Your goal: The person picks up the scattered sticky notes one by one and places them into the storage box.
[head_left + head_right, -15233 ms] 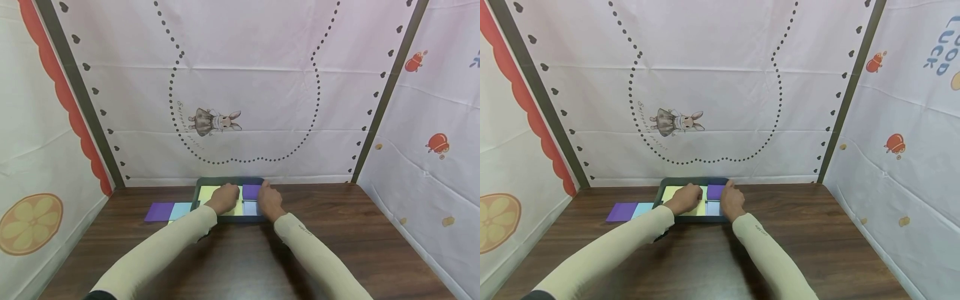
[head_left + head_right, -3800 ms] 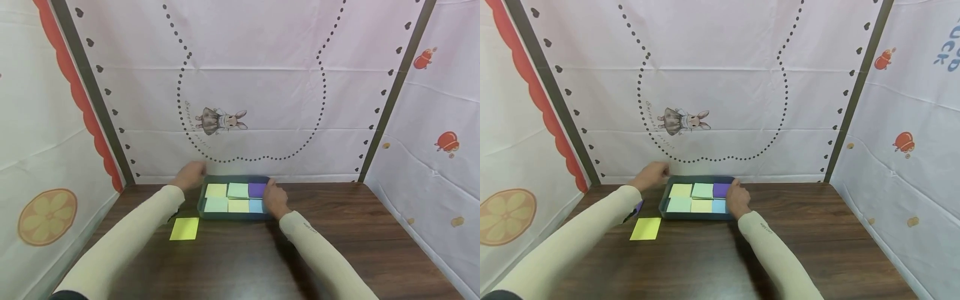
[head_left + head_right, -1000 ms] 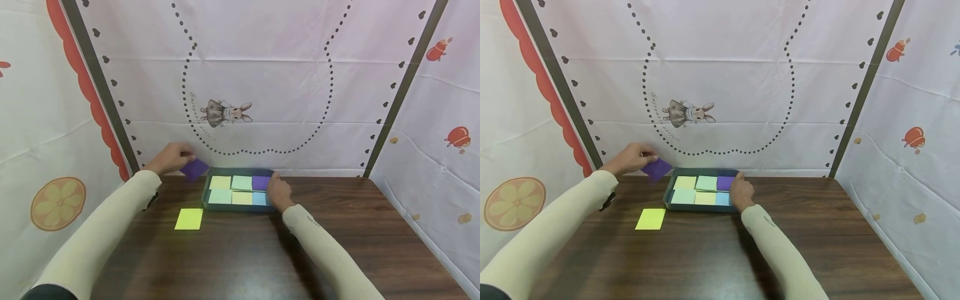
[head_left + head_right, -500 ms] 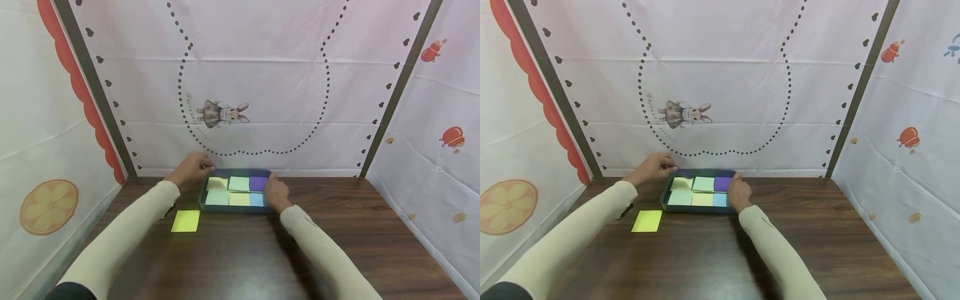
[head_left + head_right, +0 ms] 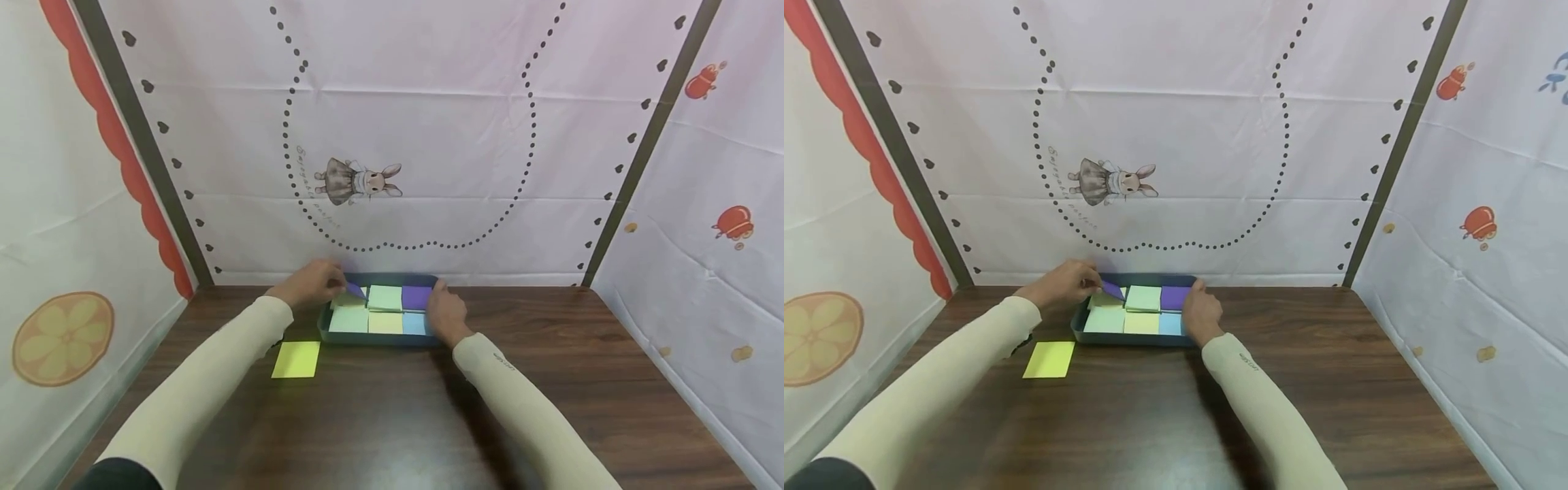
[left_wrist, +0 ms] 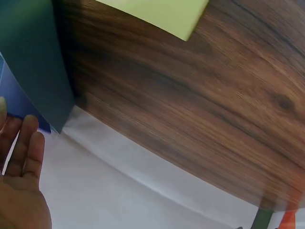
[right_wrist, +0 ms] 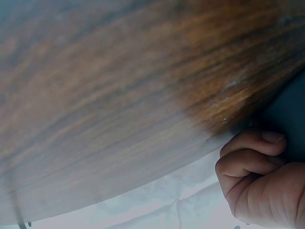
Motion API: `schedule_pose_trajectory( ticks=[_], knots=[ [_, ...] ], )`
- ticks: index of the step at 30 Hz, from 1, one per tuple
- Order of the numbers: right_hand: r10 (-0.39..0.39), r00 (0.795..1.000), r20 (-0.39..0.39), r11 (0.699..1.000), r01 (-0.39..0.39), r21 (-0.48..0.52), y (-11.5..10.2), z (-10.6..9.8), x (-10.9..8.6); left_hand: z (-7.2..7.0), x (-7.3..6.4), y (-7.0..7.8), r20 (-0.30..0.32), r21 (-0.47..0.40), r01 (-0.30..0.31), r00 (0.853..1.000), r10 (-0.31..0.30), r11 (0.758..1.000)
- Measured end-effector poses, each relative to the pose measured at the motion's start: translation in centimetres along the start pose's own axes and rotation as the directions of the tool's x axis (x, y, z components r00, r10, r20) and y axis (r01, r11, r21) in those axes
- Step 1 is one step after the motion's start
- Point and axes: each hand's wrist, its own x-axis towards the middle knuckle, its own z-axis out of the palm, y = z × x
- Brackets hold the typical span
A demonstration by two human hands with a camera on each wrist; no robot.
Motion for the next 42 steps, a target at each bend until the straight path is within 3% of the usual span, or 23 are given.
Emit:
schedule_pose_trajectory(
  ticks=[7,11,14,17,21,30,38,42],
  knots=[
    [-0.013,1.000,0.003,1.000,0.013,-0.015,0.6,0.4,1.0,-0.5,-0.1,0.0,0.102,0.087,-0.056,0.994,0.047,0.995],
    [-0.006,0.999,0.043,1.000,0.006,0.007,0.7,1.2,1.2,0.1,0.0,-0.1,0.140,0.184,-0.099,0.987,0.073,0.978],
    [0.014,0.997,0.070,1.000,-0.016,0.026,0.6,1.8,1.3,0.4,0.2,0.4,0.168,0.254,-0.102,0.984,0.060,0.962],
    [0.023,0.998,0.065,0.999,-0.025,0.029,0.4,1.9,1.0,2.4,1.6,-1.9,0.188,0.297,-0.067,0.982,0.011,0.953],
    [0.021,1.000,0.002,0.999,-0.021,0.033,-0.3,1.0,0.0,5.1,3.7,-5.5,0.196,0.336,-0.028,0.980,-0.041,0.941],
    [0.029,0.999,-0.041,0.999,-0.027,0.042,-0.9,-0.4,-0.9,5.2,4.7,-4.8,0.220,0.355,0.012,0.971,-0.096,0.935],
    [0.025,0.999,-0.027,1.000,-0.025,0.006,0.1,1.3,0.8,6.1,4.7,-5.4,0.214,0.399,-0.062,0.977,-0.027,0.915],
    [0.021,0.999,-0.031,1.000,-0.021,-0.009,0.4,1.5,0.9,6.6,4.7,-5.9,0.234,0.398,-0.054,0.971,-0.045,0.916]
  ],
)
